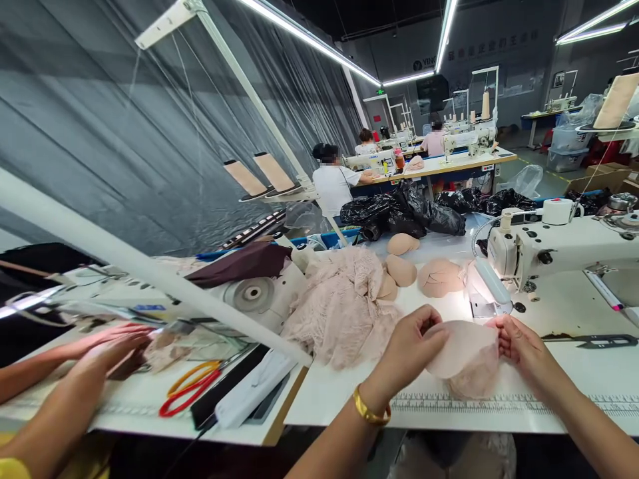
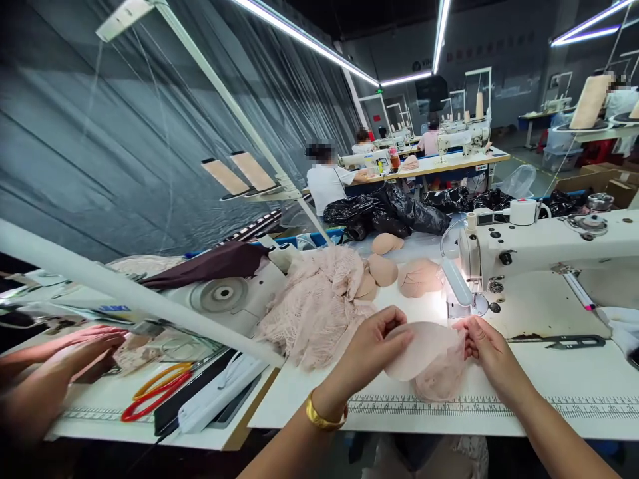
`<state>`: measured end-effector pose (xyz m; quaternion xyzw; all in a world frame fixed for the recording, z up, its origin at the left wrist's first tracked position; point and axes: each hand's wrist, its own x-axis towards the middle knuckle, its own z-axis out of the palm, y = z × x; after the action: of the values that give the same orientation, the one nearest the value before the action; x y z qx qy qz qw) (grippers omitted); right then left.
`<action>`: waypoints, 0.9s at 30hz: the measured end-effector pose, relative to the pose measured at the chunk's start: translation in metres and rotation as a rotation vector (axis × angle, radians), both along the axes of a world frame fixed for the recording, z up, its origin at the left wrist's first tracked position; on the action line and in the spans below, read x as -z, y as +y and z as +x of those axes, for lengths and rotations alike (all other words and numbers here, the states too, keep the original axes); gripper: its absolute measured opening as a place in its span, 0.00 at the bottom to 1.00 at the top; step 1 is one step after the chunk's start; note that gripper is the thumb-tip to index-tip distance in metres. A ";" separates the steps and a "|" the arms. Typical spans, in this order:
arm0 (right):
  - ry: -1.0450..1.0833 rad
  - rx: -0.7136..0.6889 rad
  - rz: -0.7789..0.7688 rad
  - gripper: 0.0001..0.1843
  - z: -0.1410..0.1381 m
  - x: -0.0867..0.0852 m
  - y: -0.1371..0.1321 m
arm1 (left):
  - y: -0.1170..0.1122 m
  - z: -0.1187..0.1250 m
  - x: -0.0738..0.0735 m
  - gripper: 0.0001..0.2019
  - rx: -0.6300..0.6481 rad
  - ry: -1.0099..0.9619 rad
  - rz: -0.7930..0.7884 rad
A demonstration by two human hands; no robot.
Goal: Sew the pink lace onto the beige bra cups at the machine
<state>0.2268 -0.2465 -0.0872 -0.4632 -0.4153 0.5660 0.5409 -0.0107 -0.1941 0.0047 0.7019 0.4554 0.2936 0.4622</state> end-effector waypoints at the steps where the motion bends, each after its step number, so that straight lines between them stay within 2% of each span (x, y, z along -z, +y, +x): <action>1: -0.029 0.006 0.014 0.30 0.001 0.000 -0.001 | -0.008 0.003 0.005 0.09 0.008 0.020 -0.003; 4: -0.211 -0.010 0.067 0.25 0.001 -0.007 -0.006 | -0.020 0.015 0.015 0.05 0.022 0.122 0.038; 6: -0.352 -0.050 0.104 0.20 -0.001 -0.016 -0.010 | -0.020 0.021 0.014 0.03 0.077 0.145 0.156; 7: -0.415 -0.074 0.127 0.18 -0.002 -0.022 -0.013 | -0.018 0.023 0.011 0.07 0.136 0.126 0.233; 9: -0.540 -0.120 0.189 0.14 -0.002 -0.033 -0.018 | -0.012 0.027 0.005 0.23 0.307 0.059 0.322; 10: -0.592 -0.140 0.228 0.13 -0.002 -0.039 -0.020 | -0.007 0.028 0.002 0.30 0.411 0.040 0.292; 11: -0.630 -0.157 0.268 0.13 0.000 -0.044 -0.022 | -0.002 0.028 0.000 0.33 0.519 0.044 0.207; 12: -0.657 -0.159 0.303 0.12 0.002 -0.048 -0.024 | 0.003 0.028 0.000 0.32 0.613 0.063 0.083; 14: -0.701 -0.100 0.359 0.11 0.007 -0.054 -0.026 | 0.013 0.026 0.002 0.20 0.711 0.110 -0.154; 15: -0.731 -0.045 0.393 0.10 0.009 -0.055 -0.027 | 0.016 0.025 0.003 0.15 0.701 0.131 -0.208; 16: -0.771 0.025 0.441 0.09 0.010 -0.056 -0.026 | 0.019 0.023 0.005 0.11 0.652 0.155 -0.194; 18: -0.863 0.173 0.579 0.07 0.009 -0.056 -0.023 | 0.024 0.018 0.006 0.07 0.467 0.230 0.026; 20: -0.929 0.262 0.722 0.08 0.007 -0.052 -0.016 | 0.027 0.012 0.005 0.05 0.284 0.352 0.419; 22: -1.002 0.282 0.844 0.12 0.006 -0.043 -0.006 | 0.029 0.006 0.002 0.05 0.208 0.499 0.818; 24: -1.128 0.218 0.948 0.16 0.011 -0.032 0.007 | 0.029 0.004 0.002 0.04 0.270 0.621 1.087; 25: -1.196 0.165 0.986 0.17 0.016 -0.026 0.013 | 0.029 0.006 0.003 0.06 0.362 0.649 1.147; 27: -1.292 0.027 1.015 0.18 0.029 -0.015 0.026 | 0.029 0.015 0.008 0.12 0.592 0.632 1.159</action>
<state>0.2561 -0.2206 -0.0720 -0.4016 -0.8447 -0.0756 0.3456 0.0041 -0.1650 -0.0036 0.9795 0.1290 0.1333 -0.0779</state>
